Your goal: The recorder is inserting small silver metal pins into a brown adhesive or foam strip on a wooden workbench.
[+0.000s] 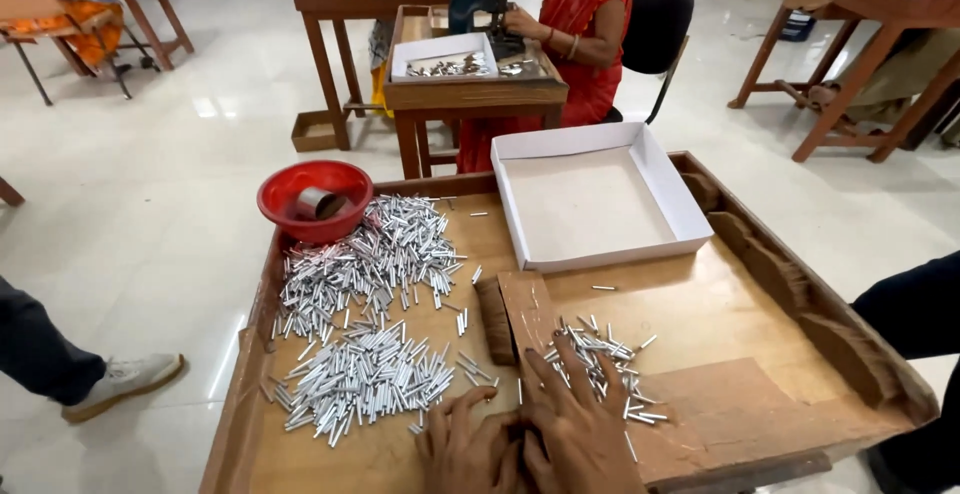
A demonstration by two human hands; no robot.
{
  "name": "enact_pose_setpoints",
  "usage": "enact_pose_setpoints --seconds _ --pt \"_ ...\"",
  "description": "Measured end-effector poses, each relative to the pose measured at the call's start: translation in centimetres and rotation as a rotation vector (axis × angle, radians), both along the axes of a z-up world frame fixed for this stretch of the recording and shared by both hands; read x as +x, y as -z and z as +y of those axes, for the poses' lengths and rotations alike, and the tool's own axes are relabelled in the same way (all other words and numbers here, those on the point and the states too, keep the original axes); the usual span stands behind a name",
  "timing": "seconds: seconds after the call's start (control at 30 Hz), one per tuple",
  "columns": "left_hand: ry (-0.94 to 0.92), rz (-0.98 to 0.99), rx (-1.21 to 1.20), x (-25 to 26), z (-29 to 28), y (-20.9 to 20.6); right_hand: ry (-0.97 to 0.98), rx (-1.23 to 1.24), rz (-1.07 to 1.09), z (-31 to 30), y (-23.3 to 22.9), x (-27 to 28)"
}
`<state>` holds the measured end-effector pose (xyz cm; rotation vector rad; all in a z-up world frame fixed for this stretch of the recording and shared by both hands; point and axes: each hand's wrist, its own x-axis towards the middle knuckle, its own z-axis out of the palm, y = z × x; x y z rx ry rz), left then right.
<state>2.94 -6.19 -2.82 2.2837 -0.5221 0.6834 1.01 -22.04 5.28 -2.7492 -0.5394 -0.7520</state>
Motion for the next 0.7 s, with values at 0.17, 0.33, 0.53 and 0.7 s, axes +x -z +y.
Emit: enact_pose_setpoints --seconds 0.17,0.33,0.53,0.7 --pt "-0.090 0.154 0.008 0.5 0.0 -2.1 -0.024 0.078 -0.132 -0.9 0.7 0.5" --pt "-0.046 0.019 -0.057 -1.4 0.1 -4.1 0.012 0.105 -0.248 -1.5 -1.7 -2.9" --pt "0.075 0.026 -0.125 -2.9 -0.7 -5.2 0.111 0.053 -0.323 -1.5 -1.8 -4.6" --pt "-0.043 -0.126 -0.148 -2.4 -0.7 -4.0 0.005 0.301 -0.070 -1.9 -2.0 -4.0"
